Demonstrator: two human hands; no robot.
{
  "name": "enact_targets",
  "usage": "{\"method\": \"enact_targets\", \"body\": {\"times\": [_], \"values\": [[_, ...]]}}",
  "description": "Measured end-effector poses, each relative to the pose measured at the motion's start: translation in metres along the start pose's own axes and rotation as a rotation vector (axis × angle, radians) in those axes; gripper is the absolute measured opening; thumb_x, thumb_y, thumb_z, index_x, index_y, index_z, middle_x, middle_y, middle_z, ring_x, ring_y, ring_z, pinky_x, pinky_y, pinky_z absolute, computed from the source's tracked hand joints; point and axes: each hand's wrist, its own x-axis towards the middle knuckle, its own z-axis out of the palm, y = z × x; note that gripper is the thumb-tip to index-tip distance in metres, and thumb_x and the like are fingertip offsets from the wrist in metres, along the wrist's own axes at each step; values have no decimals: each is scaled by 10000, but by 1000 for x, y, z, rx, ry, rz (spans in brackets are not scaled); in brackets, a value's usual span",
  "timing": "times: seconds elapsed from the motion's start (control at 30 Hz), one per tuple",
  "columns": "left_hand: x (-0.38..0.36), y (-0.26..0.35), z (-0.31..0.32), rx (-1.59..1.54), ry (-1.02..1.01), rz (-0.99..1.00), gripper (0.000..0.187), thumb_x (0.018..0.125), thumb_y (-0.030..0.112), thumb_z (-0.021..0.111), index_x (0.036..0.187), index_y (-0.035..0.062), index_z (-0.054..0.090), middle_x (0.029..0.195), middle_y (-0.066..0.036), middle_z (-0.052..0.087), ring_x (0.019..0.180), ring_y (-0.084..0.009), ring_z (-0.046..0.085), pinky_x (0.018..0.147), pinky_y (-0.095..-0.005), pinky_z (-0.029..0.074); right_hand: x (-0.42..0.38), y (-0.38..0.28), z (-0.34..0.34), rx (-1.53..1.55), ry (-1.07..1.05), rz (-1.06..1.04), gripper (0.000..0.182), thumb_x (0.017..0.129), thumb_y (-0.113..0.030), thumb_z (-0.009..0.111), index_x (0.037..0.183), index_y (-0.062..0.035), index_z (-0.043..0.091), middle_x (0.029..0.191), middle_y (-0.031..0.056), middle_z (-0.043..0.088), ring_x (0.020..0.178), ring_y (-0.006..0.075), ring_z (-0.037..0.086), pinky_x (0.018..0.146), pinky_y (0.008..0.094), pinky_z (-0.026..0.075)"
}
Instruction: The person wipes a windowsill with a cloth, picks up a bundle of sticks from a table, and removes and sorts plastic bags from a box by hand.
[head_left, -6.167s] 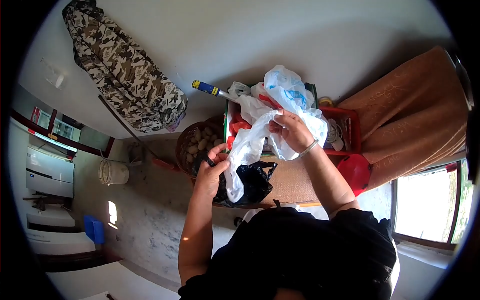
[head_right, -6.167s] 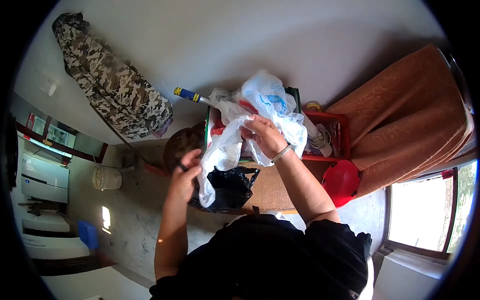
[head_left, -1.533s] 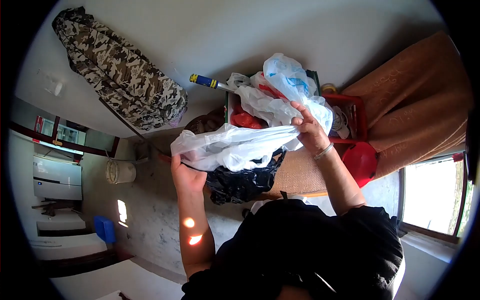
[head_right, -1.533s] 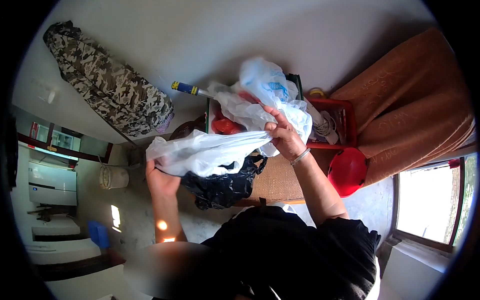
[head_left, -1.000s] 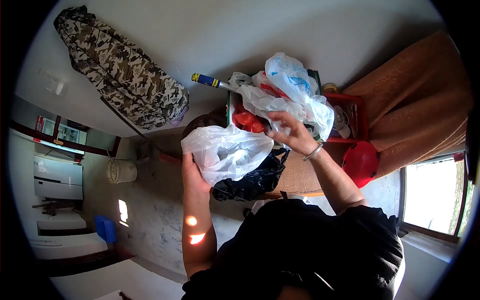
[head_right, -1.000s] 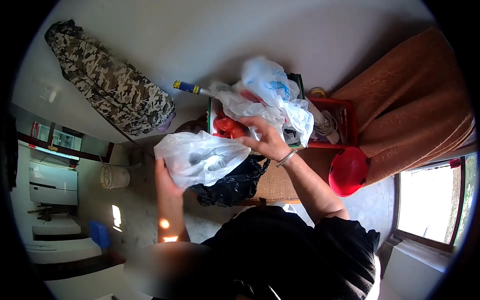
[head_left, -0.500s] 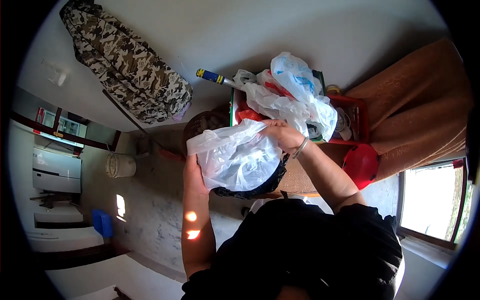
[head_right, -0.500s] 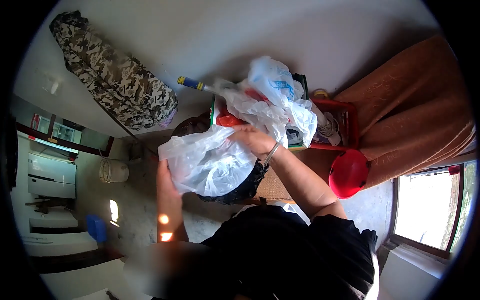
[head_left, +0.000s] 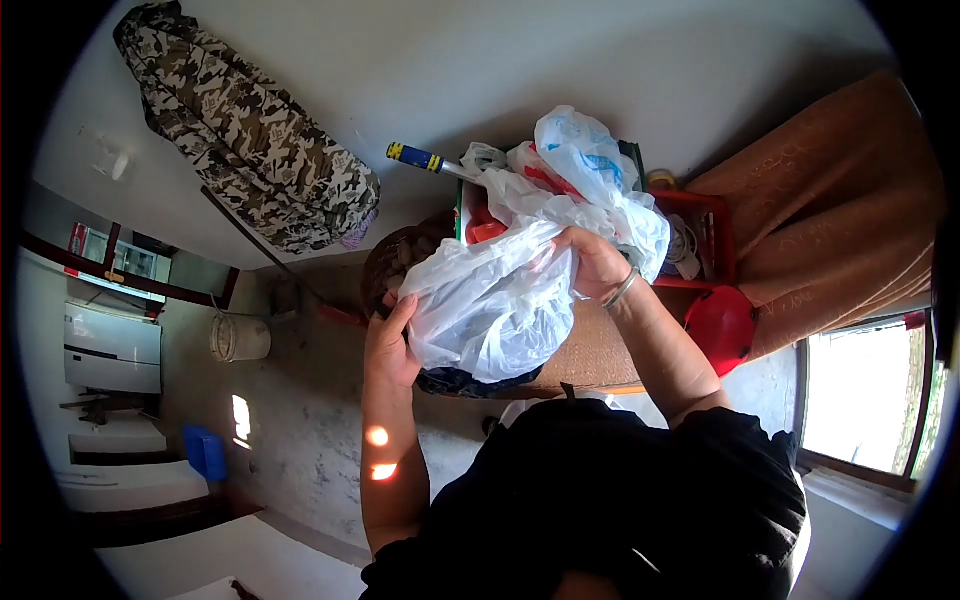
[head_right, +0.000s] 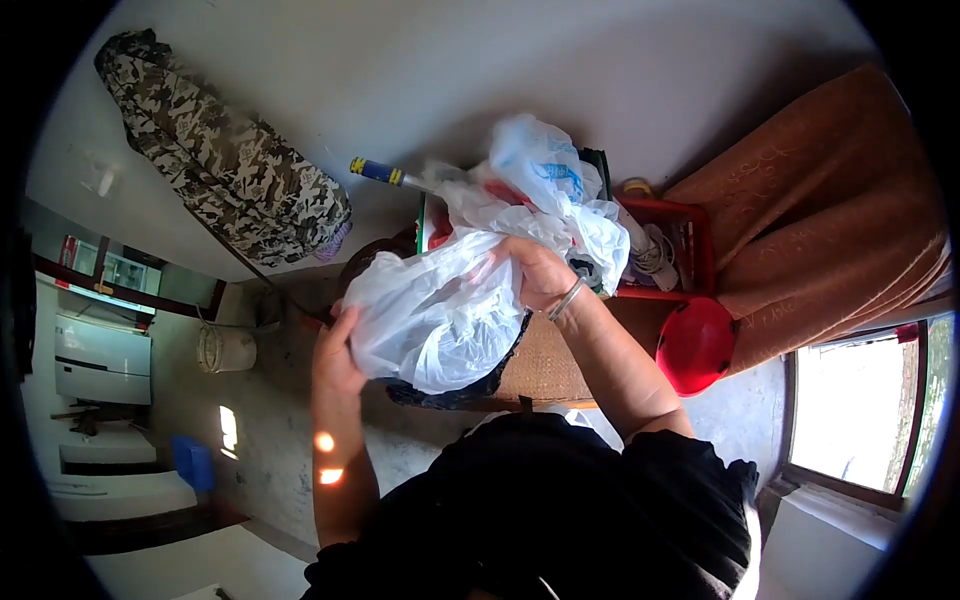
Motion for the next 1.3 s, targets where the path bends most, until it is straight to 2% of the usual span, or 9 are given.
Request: {"method": "enact_targets", "body": {"times": [0.3, 0.53, 0.63, 0.73, 0.97, 1.07, 1.13, 1.23, 1.3], "values": [[2, 6, -10, -19, 11, 26, 142, 816, 214, 580, 811, 80, 532, 747, -4, 503, 656, -89, 432, 551, -230, 345, -5, -11, -3, 63, 114, -126, 365, 719, -117, 484, 1068, -10, 467, 963, 118, 562, 920, 242, 537, 881, 377, 382], [3, 7, -25, -102, -48, -26, 193, 845, 269, 537, 798, 82, 525, 777, -16, 513, 693, -111, 461, 568, -235, 368, -2, -15, -6, 112, 132, -201, 376, 709, -112, 485, 1068, 1, 479, 969, 118, 576, 900, 253, 552, 879, 370, 391], [1, 6, -23, -40, -47, 0, 170, 846, 234, 532, 900, 73, 547, 861, -39, 550, 770, -131, 506, 630, -249, 400, -3, -16, -4, 143, 157, -196, 394, 704, -107, 494, 1082, -1, 470, 984, 118, 568, 909, 254, 542, 885, 373, 383], [-3, 11, -12, 24, -44, 12, 318, 837, 146, 516, 1139, 52, 483, 1019, -86, 568, 908, -166, 537, 759, -275, 410, -5, -18, 1, 141, 139, -217, 411, 701, -105, 501, 1097, -3, 459, 1005, 120, 557, 927, 256, 527, 896, 378, 370], [1, 5, -20, 21, -41, -7, 278, 840, 194, 536, 1074, 46, 518, 934, -86, 594, 844, -165, 556, 742, -280, 416, -4, -16, -18, 155, 231, -189, 406, 727, -128, 494, 1107, 8, 447, 1024, 125, 550, 942, 259, 523, 912, 382, 354], [8, -3, -34, -42, -130, -15, 250, 833, 219, 553, 1018, 52, 536, 887, -81, 603, 804, -163, 563, 718, -279, 413, -6, -17, -19, 162, 226, -186, 396, 736, -124, 486, 1103, 20, 445, 1025, 132, 550, 943, 257, 526, 913, 382, 355], [10, -4, -31, -42, -137, 14, 221, 835, 236, 548, 972, 64, 529, 908, -54, 584, 828, -163, 543, 623, -277, 394, -7, -17, -19, 168, 230, -182, 392, 738, -119, 481, 1101, 25, 444, 1025, 134, 551, 944, 256, 527, 914, 381, 355], [4, 1, -8, 201, 33, 15, 350, 804, 315, 588, 1048, 72, 525, 977, -32, 569, 839, -128, 535, 675, -261, 389, -7, -16, -19, 155, 204, -208, 383, 737, -118, 481, 1090, 25, 453, 1020, 134, 554, 940, 253, 530, 910, 377, 362], [5, -1, 2, 222, 7, -32, 404, 791, 322, 603, 1095, 76, 501, 1021, -22, 550, 872, -115, 519, 676, -258, 386, -8, -15, -13, 161, 222, -223, 373, 732, -125, 488, 1074, 22, 468, 1003, 129, 564, 928, 252, 539, 908, 368, 368]]}}
